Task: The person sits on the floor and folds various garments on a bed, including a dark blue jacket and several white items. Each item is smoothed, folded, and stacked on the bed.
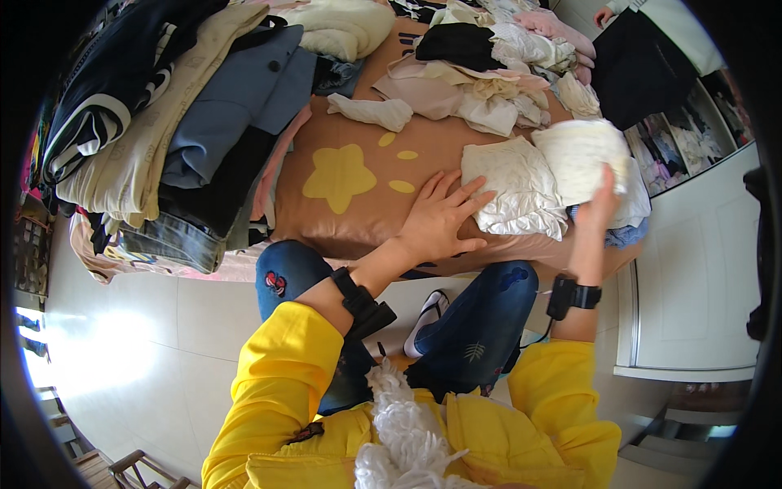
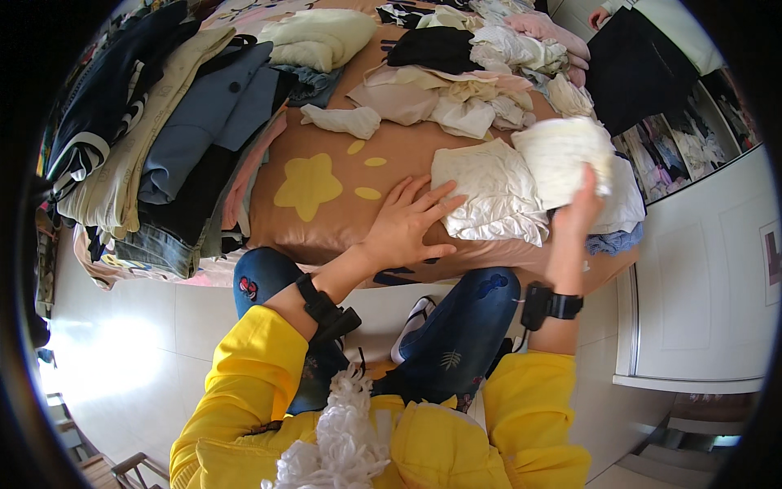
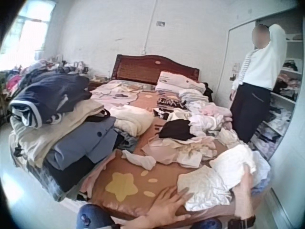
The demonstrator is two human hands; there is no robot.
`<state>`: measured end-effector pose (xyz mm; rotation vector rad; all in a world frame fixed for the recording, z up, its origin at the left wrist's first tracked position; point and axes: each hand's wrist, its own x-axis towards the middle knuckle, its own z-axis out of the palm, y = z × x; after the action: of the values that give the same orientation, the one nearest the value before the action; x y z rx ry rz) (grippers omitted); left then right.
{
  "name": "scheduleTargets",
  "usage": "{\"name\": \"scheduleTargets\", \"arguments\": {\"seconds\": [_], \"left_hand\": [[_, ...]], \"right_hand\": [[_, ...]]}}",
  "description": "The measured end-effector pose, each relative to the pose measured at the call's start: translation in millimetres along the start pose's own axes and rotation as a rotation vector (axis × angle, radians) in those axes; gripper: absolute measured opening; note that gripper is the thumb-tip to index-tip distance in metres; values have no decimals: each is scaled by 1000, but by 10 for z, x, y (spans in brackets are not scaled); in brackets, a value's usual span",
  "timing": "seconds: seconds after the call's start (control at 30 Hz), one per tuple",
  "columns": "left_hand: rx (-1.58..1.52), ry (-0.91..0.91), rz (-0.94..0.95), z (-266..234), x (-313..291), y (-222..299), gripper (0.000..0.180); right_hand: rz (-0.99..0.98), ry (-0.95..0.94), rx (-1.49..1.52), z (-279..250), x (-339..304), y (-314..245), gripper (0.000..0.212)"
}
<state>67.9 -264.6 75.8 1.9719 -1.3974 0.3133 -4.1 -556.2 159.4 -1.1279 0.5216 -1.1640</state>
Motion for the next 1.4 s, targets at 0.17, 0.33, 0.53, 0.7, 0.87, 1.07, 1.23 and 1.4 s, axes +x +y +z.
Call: {"name": "scheduleTargets", "arguments": {"seconds": [0.17,0.33,0.53,0.7,0.87,1.07,1.23,1.4], "left_hand": [[12,-10,-16,34,-8,-1,73],[32,25,4,51,-1,12,72],[51,14,39,60,0,-21,76],[-28,95,-18,103,-2,-32,79],[151,129,180,61,39,-4,74],[74,-4,155,62,26,97,79],[130,-55,133,99,-6,71,86],[123,9,165,121,-31,62,86]], "right_hand": [[-327,257,58,-310,256,-626,48],[-737,105,-263,-272,170,-679,41],[-828,-1143,-1299,252,-991,51,71],[-628,-1193,-1169,121,-814,3,62],[-142,-1115,-798,105,-525,-71,57],[-731,-603,-812,344,-431,-85,46],[-549,-1080,-1595,430,-480,111,56],[-721,-1086,-1320,873,-687,142,43]]}}
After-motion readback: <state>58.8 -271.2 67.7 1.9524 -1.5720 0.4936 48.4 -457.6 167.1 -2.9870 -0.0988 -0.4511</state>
